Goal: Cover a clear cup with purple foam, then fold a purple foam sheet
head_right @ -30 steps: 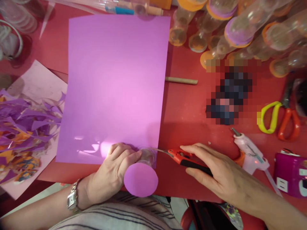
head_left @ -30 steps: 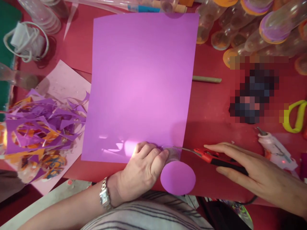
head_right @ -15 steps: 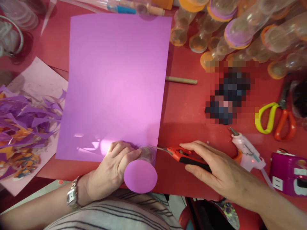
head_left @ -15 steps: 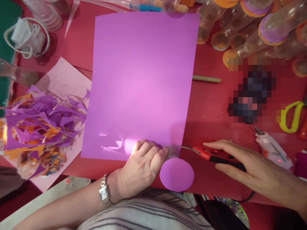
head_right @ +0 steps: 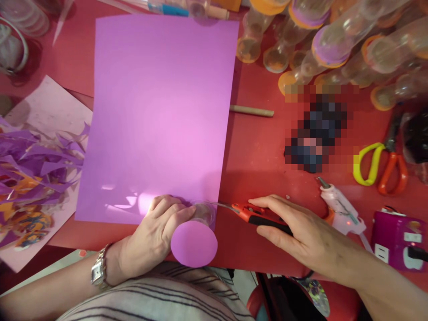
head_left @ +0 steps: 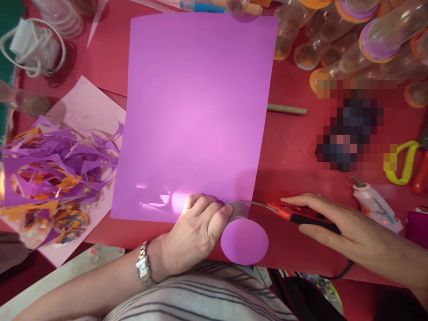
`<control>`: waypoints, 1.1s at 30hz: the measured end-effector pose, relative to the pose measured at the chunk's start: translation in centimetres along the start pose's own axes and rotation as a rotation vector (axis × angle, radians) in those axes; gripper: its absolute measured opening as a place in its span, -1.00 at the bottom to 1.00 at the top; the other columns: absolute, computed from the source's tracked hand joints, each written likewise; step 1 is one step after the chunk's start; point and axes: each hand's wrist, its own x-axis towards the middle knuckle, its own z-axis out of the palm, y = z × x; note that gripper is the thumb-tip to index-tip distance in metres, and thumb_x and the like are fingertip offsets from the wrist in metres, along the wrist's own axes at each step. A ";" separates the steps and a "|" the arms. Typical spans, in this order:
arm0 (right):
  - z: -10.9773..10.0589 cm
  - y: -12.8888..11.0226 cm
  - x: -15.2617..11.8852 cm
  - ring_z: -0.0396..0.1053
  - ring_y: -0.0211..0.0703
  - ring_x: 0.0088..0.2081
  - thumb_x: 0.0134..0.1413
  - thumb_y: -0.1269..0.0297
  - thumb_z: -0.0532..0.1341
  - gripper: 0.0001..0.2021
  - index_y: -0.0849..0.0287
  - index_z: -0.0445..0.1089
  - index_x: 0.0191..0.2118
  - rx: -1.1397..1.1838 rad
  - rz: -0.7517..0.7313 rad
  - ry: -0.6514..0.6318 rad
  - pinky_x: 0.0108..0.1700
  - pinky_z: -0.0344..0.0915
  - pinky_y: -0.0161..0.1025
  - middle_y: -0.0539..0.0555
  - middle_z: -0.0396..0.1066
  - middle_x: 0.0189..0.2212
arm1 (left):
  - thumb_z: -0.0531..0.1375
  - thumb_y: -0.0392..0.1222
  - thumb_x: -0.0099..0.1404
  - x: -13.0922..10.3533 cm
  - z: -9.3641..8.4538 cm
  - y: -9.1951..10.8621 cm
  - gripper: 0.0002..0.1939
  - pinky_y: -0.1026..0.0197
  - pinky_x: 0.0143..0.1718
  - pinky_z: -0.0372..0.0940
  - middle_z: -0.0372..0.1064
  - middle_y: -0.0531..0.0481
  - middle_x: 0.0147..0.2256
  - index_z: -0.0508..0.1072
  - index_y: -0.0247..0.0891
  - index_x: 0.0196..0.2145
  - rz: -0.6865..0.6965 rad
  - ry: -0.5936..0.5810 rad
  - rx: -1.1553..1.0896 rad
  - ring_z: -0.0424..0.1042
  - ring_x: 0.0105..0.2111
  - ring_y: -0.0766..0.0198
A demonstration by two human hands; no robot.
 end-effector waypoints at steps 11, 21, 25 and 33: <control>-0.2 -0.2 0.1 0.54 0.07 -0.05 0.20 -0.10 0.09 -0.55 0.05 0.43 0.04 -0.030 -0.018 -0.016 -0.02 0.50 -0.02 0.13 0.56 -0.05 | -0.10 -0.43 0.47 0.1 -0.1 0.1 -0.77 0.14 -0.22 0.30 0.41 -0.09 -0.32 0.29 -0.39 -0.04 0.006 0.005 -0.005 0.33 -0.29 0.22; 0.0 -0.1 0.0 0.53 0.11 -0.03 0.23 -0.13 0.06 -0.52 0.08 0.43 0.04 -0.029 0.022 -0.020 0.03 0.47 0.03 0.19 0.54 -0.02 | -0.10 -0.45 0.47 0.1 -0.1 0.1 -0.77 0.14 -0.22 0.31 0.44 -0.09 -0.31 0.29 -0.41 -0.03 0.024 -0.013 0.033 0.34 -0.29 0.22; -0.1 0.0 0.0 0.54 0.11 -0.05 0.21 -0.11 0.07 -0.55 0.04 0.43 0.04 -0.038 -0.004 -0.005 0.00 0.49 0.03 0.15 0.55 -0.03 | -0.11 -0.47 0.46 0.0 0.0 0.1 -0.75 0.12 -0.24 0.31 0.44 -0.08 -0.33 0.28 -0.42 -0.03 0.031 -0.014 0.044 0.34 -0.30 0.22; -0.5 -0.3 0.4 0.56 0.07 -0.08 0.20 -0.09 0.10 -0.58 0.05 0.43 0.01 -0.053 -0.025 -0.024 -0.02 0.51 -0.03 0.13 0.57 -0.07 | -0.02 -0.49 0.41 -0.1 0.0 0.1 -0.77 0.13 -0.23 0.28 0.41 -0.06 -0.33 0.25 -0.39 -0.01 0.010 -0.034 -0.005 0.35 -0.29 0.21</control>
